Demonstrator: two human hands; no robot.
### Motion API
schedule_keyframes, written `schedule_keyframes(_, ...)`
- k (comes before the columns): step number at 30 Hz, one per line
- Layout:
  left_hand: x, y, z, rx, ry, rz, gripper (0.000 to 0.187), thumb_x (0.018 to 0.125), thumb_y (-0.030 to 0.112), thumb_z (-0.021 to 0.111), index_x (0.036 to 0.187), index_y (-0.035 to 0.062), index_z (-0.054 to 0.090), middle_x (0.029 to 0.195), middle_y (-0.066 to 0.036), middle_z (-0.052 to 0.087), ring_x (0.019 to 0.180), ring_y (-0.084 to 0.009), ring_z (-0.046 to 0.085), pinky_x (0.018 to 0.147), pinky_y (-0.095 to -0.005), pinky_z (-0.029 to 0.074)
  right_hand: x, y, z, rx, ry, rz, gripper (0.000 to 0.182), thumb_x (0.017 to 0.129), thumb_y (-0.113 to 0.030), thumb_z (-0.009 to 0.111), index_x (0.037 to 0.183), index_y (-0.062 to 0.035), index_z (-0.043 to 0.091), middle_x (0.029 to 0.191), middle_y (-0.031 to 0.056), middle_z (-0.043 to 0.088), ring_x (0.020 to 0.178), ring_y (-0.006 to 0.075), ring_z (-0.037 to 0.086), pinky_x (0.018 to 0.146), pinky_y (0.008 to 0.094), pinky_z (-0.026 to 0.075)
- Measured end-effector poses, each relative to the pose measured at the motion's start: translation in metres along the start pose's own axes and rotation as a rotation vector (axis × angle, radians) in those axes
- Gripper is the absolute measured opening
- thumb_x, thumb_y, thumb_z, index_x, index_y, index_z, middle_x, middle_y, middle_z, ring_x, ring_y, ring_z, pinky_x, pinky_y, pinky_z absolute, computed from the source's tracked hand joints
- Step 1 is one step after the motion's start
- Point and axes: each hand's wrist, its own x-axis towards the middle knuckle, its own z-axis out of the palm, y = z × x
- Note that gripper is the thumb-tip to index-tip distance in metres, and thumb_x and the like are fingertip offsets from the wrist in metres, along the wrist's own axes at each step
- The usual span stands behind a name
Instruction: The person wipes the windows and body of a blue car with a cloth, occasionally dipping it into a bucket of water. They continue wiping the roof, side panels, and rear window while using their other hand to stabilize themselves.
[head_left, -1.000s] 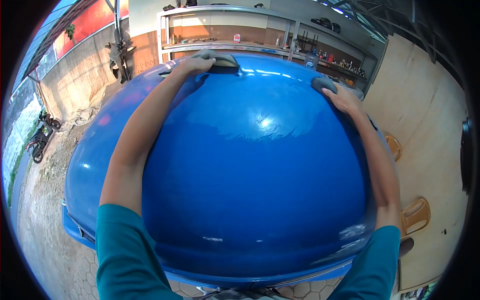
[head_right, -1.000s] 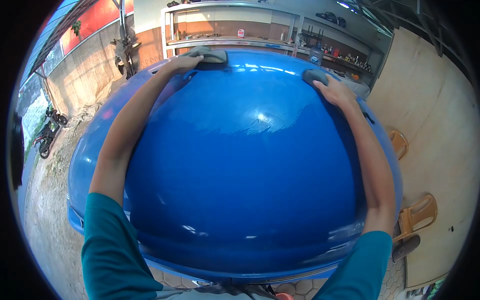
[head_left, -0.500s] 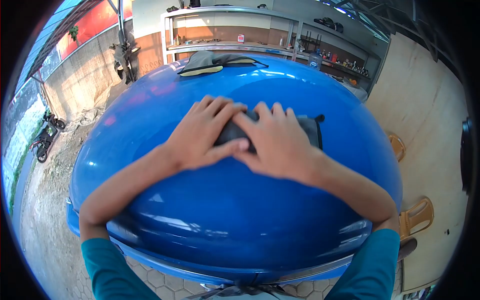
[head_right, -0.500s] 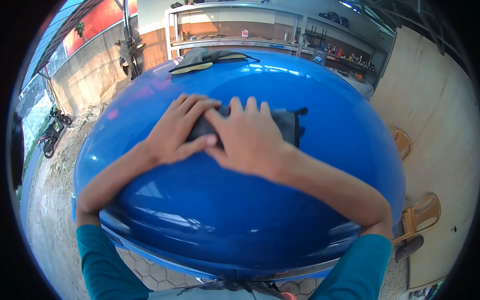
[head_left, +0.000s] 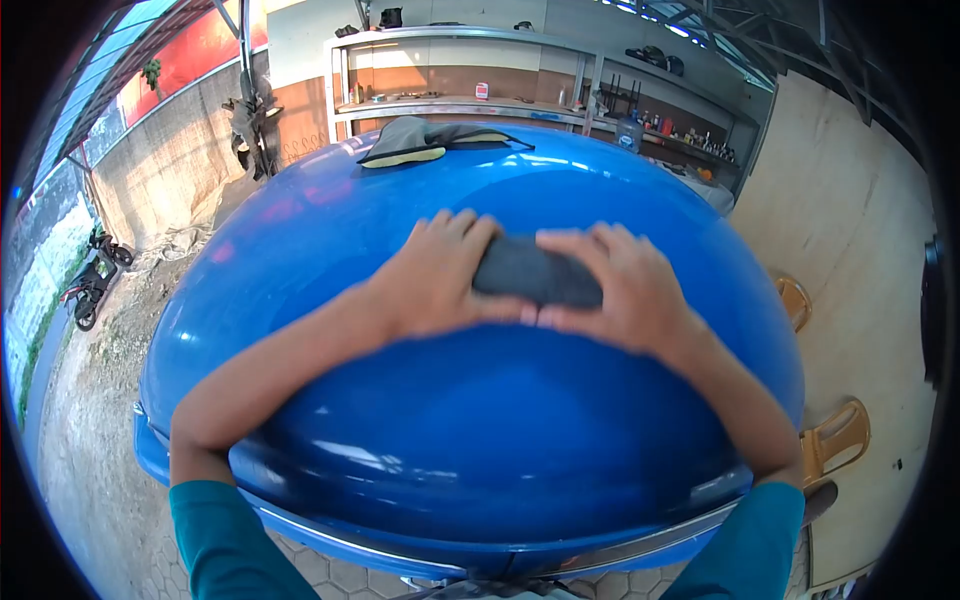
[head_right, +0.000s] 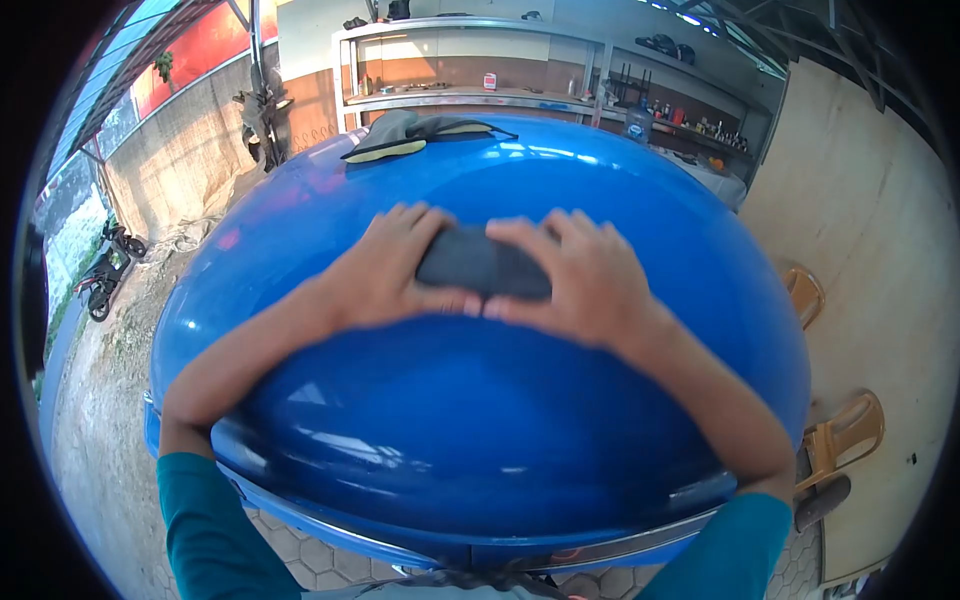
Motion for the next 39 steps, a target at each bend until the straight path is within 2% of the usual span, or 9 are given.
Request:
schedule_keyframes(4,0.076,-0.053,0.032,-0.030,-0.049,-0.119,0.097,0.081,0.078,0.070,0.135,-0.0024,0.058,0.125,-0.026,0.061,0.117,-0.0419,0.057,0.103,-0.0488,0.046,0.053,0.093,0.050,0.043,0.063,0.003,0.075,0.082,-0.070,0.073,0.138,-0.0209,0.060,0.108,0.0156,0.066,0.099,0.0379,0.067,0.084,0.0495,0.053)
schedule_keyframes(8,0.091,-0.055,0.038,-0.001,-0.035,-0.158,0.101,0.079,0.081,0.069,0.135,-0.0018,0.058,0.126,-0.027,0.061,0.120,-0.0427,0.057,0.105,-0.0490,0.045,0.050,0.080,0.044,-0.082,0.004,0.154,0.076,0.083,-0.071,0.072,0.137,-0.0180,0.059,0.112,0.0174,0.066,0.104,0.0375,0.065,0.087,0.0491,0.052)
schedule_keyframes(15,-0.037,0.059,-0.009,0.136,0.070,0.120,0.095,0.072,0.070,0.082,0.126,-0.0030,0.056,0.115,-0.021,0.055,0.114,-0.0411,0.056,0.100,-0.0526,0.044,-0.063,-0.043,-0.023,-0.093,0.029,0.034,0.077,0.086,-0.064,0.070,0.141,-0.0125,0.058,0.110,0.0165,0.059,0.100,0.0338,0.059,0.086,0.0466,0.045)
schedule_keyframes(20,-0.109,0.108,-0.008,-0.009,0.000,0.108,0.088,0.072,0.054,0.088,0.128,-0.0044,0.055,0.113,-0.021,0.055,0.103,-0.0426,0.055,0.099,-0.0496,0.046,-0.129,-0.096,-0.023,-0.113,0.094,-0.011,0.080,0.082,-0.067,0.074,0.140,-0.0137,0.063,0.108,0.0149,0.059,0.096,0.0307,0.060,0.084,0.0487,0.045)
schedule_keyframes(23,-0.095,0.101,-0.011,-0.046,0.050,0.113,0.085,0.073,0.054,0.087,0.127,-0.0039,0.056,0.113,-0.022,0.056,0.103,-0.0416,0.055,0.097,-0.0491,0.047,-0.110,-0.081,-0.029,-0.011,0.105,-0.024,0.080,0.078,-0.067,0.078,0.137,-0.0139,0.067,0.107,0.0141,0.061,0.095,0.0319,0.062,0.084,0.0483,0.046)
schedule_keyframes(25,-0.072,0.085,-0.015,-0.021,0.064,0.048,0.086,0.067,0.049,0.093,0.122,-0.0054,0.057,0.117,-0.023,0.059,0.106,-0.0413,0.058,0.097,-0.0494,0.048,-0.079,-0.057,-0.022,-0.032,0.155,-0.057,0.077,0.080,-0.067,0.075,0.137,-0.0165,0.067,0.101,0.0107,0.062,0.093,0.0287,0.061,0.082,0.0445,0.046)
schedule_keyframes(31,-0.024,-0.019,-0.006,-0.028,0.067,-0.237,0.092,0.071,0.064,0.088,0.133,0.0024,0.058,0.122,-0.020,0.061,0.119,-0.0394,0.056,0.105,-0.0473,0.047,0.050,0.003,0.031,0.126,0.011,-0.016,0.076,0.077,-0.069,0.078,0.135,-0.0203,0.068,0.107,0.0117,0.067,0.104,0.0298,0.065,0.087,0.0456,0.049)
schedule_keyframes(34,-0.035,-0.035,-0.016,-0.014,0.041,-0.335,0.099,0.070,0.074,0.082,0.133,0.0008,0.061,0.126,-0.022,0.061,0.119,-0.0413,0.056,0.105,-0.0487,0.048,0.062,-0.014,0.042,0.070,-0.001,-0.008,0.076,0.079,-0.070,0.077,0.136,-0.0204,0.067,0.109,0.0113,0.066,0.106,0.0301,0.065,0.089,0.0453,0.050)
schedule_keyframes(39,-0.102,-0.007,-0.029,0.035,0.064,-0.236,0.093,0.073,0.063,0.086,0.136,0.0025,0.055,0.127,-0.020,0.058,0.121,-0.0387,0.053,0.104,-0.0485,0.046,0.023,-0.088,0.033,-0.076,0.089,-0.022,0.076,0.078,-0.067,0.078,0.138,-0.0216,0.067,0.111,0.0114,0.065,0.103,0.0295,0.064,0.090,0.0443,0.049)
